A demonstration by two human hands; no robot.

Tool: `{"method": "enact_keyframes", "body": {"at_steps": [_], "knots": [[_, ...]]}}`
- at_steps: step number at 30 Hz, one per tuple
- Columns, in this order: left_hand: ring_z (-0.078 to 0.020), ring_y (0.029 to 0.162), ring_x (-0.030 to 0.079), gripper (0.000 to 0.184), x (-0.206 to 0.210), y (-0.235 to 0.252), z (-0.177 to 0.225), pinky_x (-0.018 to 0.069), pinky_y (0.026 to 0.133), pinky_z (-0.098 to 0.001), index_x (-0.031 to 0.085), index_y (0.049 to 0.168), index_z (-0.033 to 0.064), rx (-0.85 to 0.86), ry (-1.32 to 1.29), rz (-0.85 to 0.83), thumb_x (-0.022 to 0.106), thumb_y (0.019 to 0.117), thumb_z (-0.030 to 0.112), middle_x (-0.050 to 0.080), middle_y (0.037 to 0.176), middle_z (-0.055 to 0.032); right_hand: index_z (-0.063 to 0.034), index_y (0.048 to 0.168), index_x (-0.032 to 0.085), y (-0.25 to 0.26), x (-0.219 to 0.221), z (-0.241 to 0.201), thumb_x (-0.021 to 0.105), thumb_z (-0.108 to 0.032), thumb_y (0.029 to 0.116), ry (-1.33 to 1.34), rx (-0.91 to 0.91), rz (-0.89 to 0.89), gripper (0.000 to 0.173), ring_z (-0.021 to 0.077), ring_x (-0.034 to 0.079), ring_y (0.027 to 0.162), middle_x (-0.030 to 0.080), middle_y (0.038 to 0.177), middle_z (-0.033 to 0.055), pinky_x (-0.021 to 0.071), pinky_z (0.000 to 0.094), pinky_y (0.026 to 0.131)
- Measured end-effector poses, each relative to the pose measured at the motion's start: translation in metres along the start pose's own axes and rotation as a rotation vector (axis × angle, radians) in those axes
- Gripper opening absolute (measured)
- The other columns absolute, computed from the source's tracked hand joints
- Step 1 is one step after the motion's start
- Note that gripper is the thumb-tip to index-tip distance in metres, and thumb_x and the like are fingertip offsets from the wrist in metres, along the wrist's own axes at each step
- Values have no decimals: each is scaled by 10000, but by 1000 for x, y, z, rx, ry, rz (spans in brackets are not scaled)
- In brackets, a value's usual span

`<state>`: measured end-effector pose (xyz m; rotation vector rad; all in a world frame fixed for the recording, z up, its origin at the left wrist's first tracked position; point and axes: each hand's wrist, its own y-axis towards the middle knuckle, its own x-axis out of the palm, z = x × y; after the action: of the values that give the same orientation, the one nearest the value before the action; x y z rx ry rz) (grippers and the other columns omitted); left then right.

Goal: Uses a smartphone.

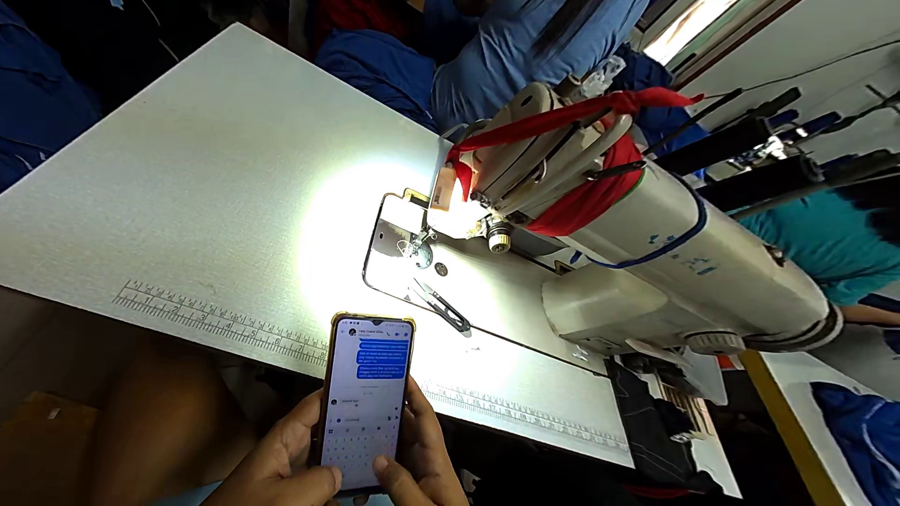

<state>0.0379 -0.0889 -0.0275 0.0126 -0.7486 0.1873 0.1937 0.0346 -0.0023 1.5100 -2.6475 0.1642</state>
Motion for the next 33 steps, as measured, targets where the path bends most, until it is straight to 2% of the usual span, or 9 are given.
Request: {"method": "enact_keyframes", "body": {"at_steps": [4,10,15,18,20,23,27,33], "knots": [[-224,1118,689,629,-1,0,-1,637,749,-352,383,1464,115,-2,-3,-7,494,898,-135,631,1352,-94,109,1555,-25,-1,0,0,517,100,915,-14,0,-7,838,203,630,1220,482,1462,183,623,383,888],[-213,1115,690,635,0,0,-2,635,754,-344,370,1464,109,-5,-8,3,496,894,-140,634,1346,-80,158,1540,23,1,7,7,615,61,915,-117,-78,63,866,193,631,1218,500,1432,228,595,358,964],[-207,1129,684,634,-1,0,-2,633,769,-335,384,1457,114,1,-9,-4,493,891,-149,632,1348,-85,133,1555,-18,0,4,8,662,110,854,-81,-72,20,977,221,611,1257,459,1472,235,588,384,989],[-221,1111,692,630,-1,1,-2,637,753,-352,384,1455,107,2,-18,-5,492,891,-151,636,1339,-96,133,1555,-7,-1,1,5,624,79,894,-67,-52,-4,916,216,619,1239,471,1467,221,605,382,943],[-235,1113,692,627,-2,1,-2,637,748,-359,373,1455,105,0,-19,-7,491,893,-144,633,1342,-106,121,1560,-4,-2,-2,-1,536,84,923,-36,-7,-27,836,211,628,1219,482,1461,199,613,387,910],[-243,1109,693,628,-1,1,-2,639,749,-360,365,1460,105,-2,-18,-12,479,895,-144,630,1346,-110,102,1572,2,-2,-7,-2,444,110,919,-10,7,-50,789,222,632,1214,481,1468,193,614,405,901],[-239,1104,696,628,-1,0,-3,640,744,-359,371,1458,109,4,-25,-14,487,893,-141,632,1345,-108,115,1565,7,-2,-6,-2,453,104,927,-10,4,-39,778,213,636,1210,484,1467,190,614,395,906],[-238,1117,691,646,-1,0,-1,638,765,-368,356,1470,114,-1,-16,-33,476,891,-146,625,1358,-100,125,1554,66,-1,-1,1,451,78,977,-15,-24,31,695,190,662,1156,546,1396,170,625,367,867]]}}
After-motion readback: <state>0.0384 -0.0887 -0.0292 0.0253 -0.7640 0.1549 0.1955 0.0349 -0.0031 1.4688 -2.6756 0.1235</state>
